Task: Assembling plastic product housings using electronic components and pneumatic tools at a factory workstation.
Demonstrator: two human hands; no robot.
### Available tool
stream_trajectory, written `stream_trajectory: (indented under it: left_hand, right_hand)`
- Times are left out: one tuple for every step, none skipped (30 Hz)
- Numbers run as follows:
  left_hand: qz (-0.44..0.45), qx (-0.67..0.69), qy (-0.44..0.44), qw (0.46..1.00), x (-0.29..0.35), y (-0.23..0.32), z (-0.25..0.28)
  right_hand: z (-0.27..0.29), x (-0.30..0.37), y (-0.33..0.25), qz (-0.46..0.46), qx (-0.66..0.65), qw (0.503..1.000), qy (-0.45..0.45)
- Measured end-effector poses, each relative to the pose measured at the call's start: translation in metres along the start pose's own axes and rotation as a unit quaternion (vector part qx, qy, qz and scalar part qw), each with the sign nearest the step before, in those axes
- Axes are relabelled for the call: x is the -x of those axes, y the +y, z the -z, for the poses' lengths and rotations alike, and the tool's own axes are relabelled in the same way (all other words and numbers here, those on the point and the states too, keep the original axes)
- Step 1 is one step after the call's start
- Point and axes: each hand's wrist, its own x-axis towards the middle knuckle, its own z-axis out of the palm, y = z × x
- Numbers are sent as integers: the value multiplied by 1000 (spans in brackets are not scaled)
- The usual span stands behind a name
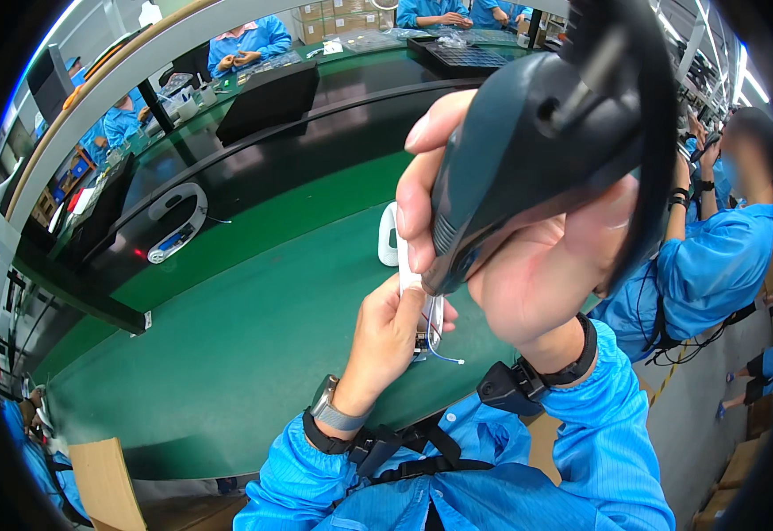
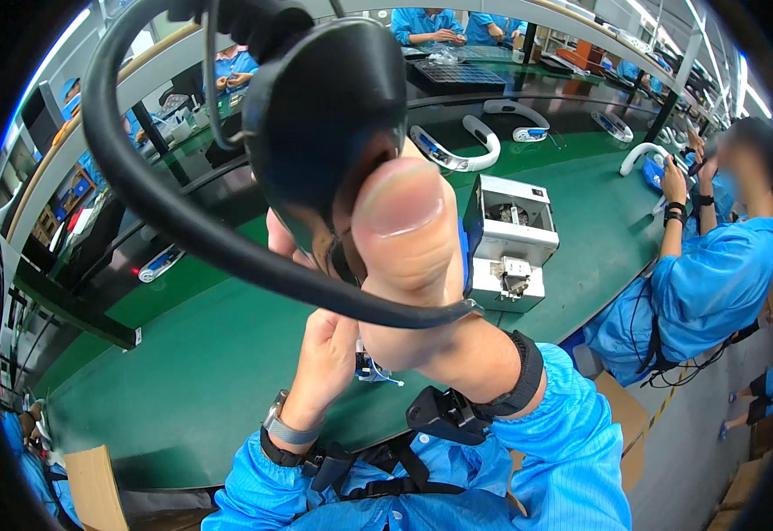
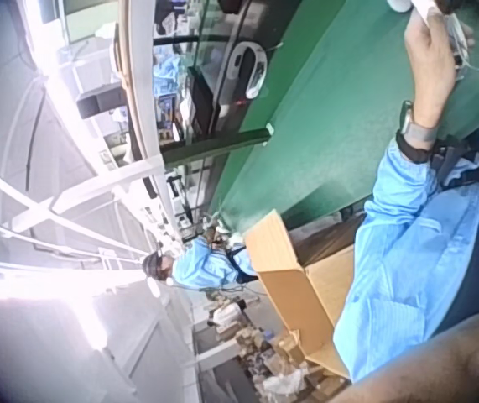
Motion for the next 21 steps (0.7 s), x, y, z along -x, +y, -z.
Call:
stream_trajectory:
  left_hand:
    - [2, -2, 4, 1000, 0, 0, 0]
    - [3, -3, 6, 1000, 0, 1, -1]
    - [3, -3, 5, 1000, 0, 2, -2]
    - [5, 9, 9, 1000, 0, 4, -3]
    - [7, 21, 12, 1000, 0, 6, -3]
    - [6, 21, 10, 1000, 0, 7, -4]
    - [9, 12, 11, 1000, -1, 9, -4]
    - [12, 3, 14, 1000, -1, 9, -3]
    - [12, 3, 14, 1000, -1, 8, -3]
    - [-3, -7, 15, 1000, -1, 6, -2]
    - [-19, -17, 14, 1000, -1, 5, -2]
    - [-19, -17, 13, 1000, -1, 6, -2]
    - [-10, -17, 12, 1000, -1, 7, -2]
    - [-1, -19, 11, 1000, -1, 7, -2]
    - [-2, -21, 8, 1000, -2, 7, -2]
    - [-6, -21, 9, 1000, -2, 6, -3]
    - [-9, -22, 9, 1000, -3, 5, -3]
    - [-9, -26, 4, 1000, -3, 5, -4]
    - [17, -1, -3, 1000, -3, 6, -5]
    - [42, 26, -12, 999, -4, 6, -5]
    - [67, 30, -10, 997, -3, 3, -7]
  right_hand:
    - [1, -1, -1, -8, -5, 1000, -10]
    - [2, -2, -2, -14, -9, 1000, -20]
    - [2, -3, -4, -21, -13, 999, -29]
    - [2, -4, -5, -28, -17, 999, -39]
    - [-8, -3, -9, -67, -8, 997, 30]
    - [-8, -2, -9, -66, -7, 997, 30]
    - [-7, -1, -7, -64, -5, 997, 30]
    - [-5, -1, -5, -62, -5, 998, 29]
    - [-6, -1, -2, -49, -15, 998, 28]
    - [-8, -2, -2, -49, -15, 998, 28]
    - [-10, -2, -4, -50, -6, 998, 43]
    - [-11, -2, -6, -50, 3, 997, 58]
    - [-9, -4, -7, -48, 4, 997, 59]
    - [-4, -6, -9, -70, 13, 997, 22]
    - [-1, -7, -10, -92, 22, 995, -14]
    - [-1, -6, -9, -97, 6, 995, 11]
    - [-1, -7, -7, -81, 7, 997, 13]
    - [0, -8, -6, -64, 8, 998, 16]
    - [2, -8, -7, -75, 5, 997, 36]
    - [-1, -6, -17, -81, 21, 994, 73]
    - [10, -4, -20, -24, -2, 998, 65]
